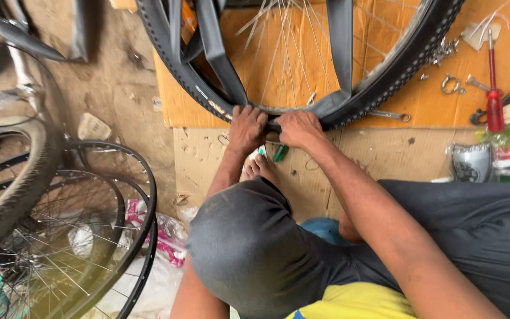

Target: The person installs a new inner tube into a bicycle tire and rim. They first insert the inner tube into the tire, then use an orange tire lever to seat the tire bead onto the rim, working around the circumference until the tire is fully mounted.

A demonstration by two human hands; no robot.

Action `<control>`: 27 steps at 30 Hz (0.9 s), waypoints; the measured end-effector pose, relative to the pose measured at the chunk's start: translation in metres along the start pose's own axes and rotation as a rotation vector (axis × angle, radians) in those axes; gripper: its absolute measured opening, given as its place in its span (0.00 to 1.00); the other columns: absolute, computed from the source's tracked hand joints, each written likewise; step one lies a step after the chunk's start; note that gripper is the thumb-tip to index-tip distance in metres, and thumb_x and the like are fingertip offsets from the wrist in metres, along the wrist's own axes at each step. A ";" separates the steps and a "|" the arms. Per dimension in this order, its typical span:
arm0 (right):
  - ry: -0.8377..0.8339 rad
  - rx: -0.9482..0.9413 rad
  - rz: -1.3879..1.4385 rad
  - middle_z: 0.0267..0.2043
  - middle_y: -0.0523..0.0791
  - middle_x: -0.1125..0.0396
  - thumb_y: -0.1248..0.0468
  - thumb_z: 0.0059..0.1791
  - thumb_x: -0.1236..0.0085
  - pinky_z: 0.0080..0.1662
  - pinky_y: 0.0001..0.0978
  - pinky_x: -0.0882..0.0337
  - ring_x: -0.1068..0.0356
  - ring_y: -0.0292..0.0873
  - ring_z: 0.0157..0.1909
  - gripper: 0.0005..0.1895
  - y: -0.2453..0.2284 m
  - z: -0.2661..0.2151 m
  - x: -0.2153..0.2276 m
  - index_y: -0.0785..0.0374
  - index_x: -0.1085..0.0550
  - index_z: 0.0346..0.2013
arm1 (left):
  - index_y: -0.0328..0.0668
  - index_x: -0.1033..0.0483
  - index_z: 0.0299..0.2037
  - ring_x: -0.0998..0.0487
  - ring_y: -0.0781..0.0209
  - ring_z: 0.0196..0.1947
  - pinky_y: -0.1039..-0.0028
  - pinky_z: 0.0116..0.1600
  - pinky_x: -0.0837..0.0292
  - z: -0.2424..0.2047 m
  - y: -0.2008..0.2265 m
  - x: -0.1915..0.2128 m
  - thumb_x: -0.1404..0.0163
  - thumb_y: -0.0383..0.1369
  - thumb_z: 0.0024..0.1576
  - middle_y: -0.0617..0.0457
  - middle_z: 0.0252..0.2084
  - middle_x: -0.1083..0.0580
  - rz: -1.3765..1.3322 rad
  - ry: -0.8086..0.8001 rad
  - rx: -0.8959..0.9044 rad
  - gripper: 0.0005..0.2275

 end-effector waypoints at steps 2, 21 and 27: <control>-0.139 -0.060 -0.091 0.48 0.52 0.25 0.64 0.43 0.46 0.50 0.51 0.27 0.26 0.56 0.51 0.18 0.005 -0.004 -0.009 0.54 0.18 0.45 | 0.43 0.32 0.29 0.29 0.49 0.38 0.57 0.46 0.39 -0.005 0.003 -0.007 0.35 0.39 0.40 0.52 0.32 0.30 -0.061 -0.032 0.029 0.18; -0.245 -0.100 -0.064 0.41 0.50 0.26 0.65 0.41 0.46 0.46 0.51 0.27 0.26 0.54 0.46 0.17 -0.007 0.010 0.004 0.56 0.20 0.44 | 0.33 0.24 0.46 0.27 0.52 0.40 0.62 0.51 0.37 0.009 -0.005 -0.004 0.48 0.28 0.53 0.49 0.35 0.26 0.007 -0.322 0.187 0.11; -0.237 -0.065 -0.131 0.39 0.49 0.26 0.63 0.44 0.45 0.41 0.51 0.26 0.26 0.54 0.43 0.18 -0.007 0.009 -0.006 0.54 0.20 0.47 | 0.33 0.22 0.46 0.28 0.55 0.37 0.62 0.44 0.39 -0.005 -0.009 -0.022 0.49 0.28 0.53 0.52 0.34 0.26 -0.014 -0.284 0.176 0.12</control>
Point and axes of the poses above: each hand's wrist, its own z-axis towards the middle knuckle, its own x-axis out of the back of the hand, y = z × x, the point moved 2 cm from there along z, towards the middle knuckle
